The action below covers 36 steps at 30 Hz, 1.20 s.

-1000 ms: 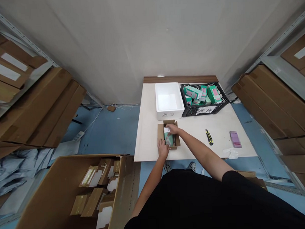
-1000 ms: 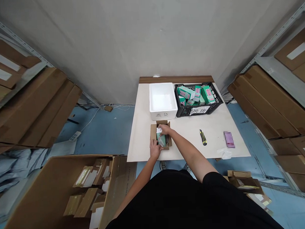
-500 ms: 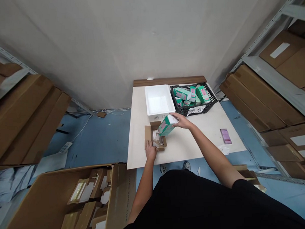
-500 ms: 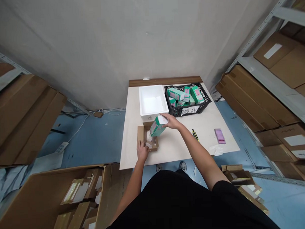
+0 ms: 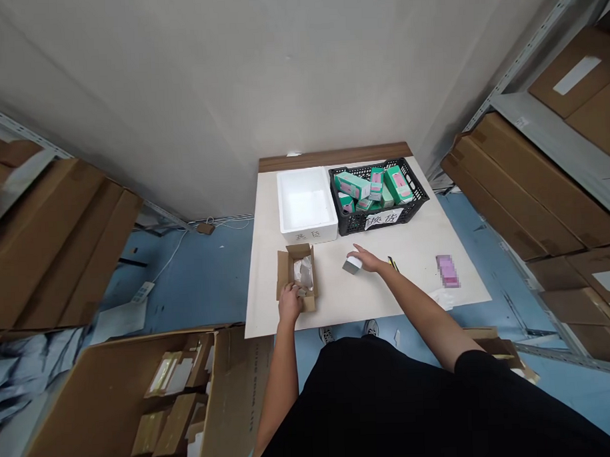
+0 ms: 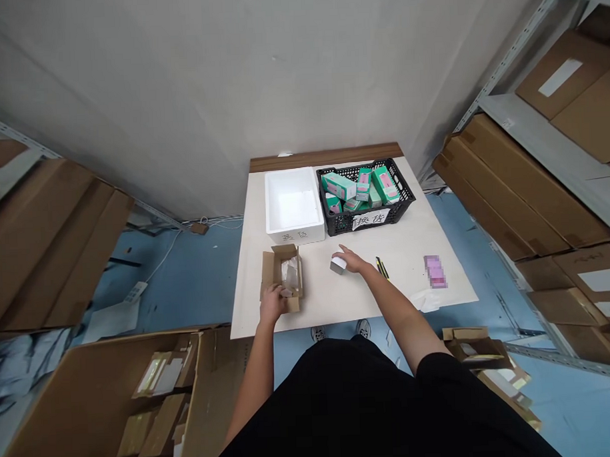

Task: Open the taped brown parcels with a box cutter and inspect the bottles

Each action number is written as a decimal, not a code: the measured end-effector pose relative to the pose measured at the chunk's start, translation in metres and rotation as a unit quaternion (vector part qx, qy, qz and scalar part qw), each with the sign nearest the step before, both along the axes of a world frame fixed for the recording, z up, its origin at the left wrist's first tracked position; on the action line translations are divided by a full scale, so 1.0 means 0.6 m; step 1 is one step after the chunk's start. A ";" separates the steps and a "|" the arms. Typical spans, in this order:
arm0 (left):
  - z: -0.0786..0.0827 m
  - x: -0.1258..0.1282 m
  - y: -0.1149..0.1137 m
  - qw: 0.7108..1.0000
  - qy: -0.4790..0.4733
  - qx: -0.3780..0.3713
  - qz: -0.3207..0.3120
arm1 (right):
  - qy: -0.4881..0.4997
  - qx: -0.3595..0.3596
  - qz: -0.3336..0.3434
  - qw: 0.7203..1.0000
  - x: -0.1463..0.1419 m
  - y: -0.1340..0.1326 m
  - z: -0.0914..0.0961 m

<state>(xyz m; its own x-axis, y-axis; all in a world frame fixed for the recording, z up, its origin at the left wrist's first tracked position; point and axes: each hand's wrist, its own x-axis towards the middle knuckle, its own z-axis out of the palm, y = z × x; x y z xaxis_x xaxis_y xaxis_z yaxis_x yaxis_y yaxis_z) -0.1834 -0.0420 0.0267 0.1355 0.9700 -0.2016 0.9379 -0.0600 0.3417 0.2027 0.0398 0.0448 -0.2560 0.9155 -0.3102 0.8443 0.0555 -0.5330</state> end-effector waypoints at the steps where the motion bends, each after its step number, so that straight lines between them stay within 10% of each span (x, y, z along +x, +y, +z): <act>1: 0.011 0.018 0.005 1.000 -0.010 0.001 0.006 | 0.003 -0.004 0.012 1.000 0.008 -0.002 -0.007; 4: 0.045 0.110 0.035 0.999 -0.043 -0.010 -0.028 | 0.035 -0.004 0.037 0.999 0.030 -0.009 -0.025; 13: 0.080 0.394 0.204 0.934 0.046 -0.070 -0.347 | 0.208 0.079 -0.183 0.958 0.046 -0.094 -0.116; 21: 0.054 0.390 0.193 0.957 0.066 -0.077 -0.273 | 0.330 -0.042 -0.231 0.914 0.028 -0.101 -0.153; 30: 0.036 0.393 0.208 0.989 -0.102 -0.034 0.106 | 0.317 -0.036 -0.213 0.923 0.027 -0.097 -0.118; 36: 0.014 0.393 0.187 0.979 -0.173 -0.110 0.015 | 0.156 0.033 -0.241 0.957 -0.007 -0.057 -0.073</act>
<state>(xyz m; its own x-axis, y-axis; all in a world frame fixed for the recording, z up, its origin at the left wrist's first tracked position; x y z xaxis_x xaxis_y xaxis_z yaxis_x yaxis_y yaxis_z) 0.0522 0.0700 0.0350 0.2039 0.9130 -0.3534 0.7643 0.0771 0.6403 0.1983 0.0055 0.0013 0.1300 0.9657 -0.2246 0.5813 -0.2577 -0.7718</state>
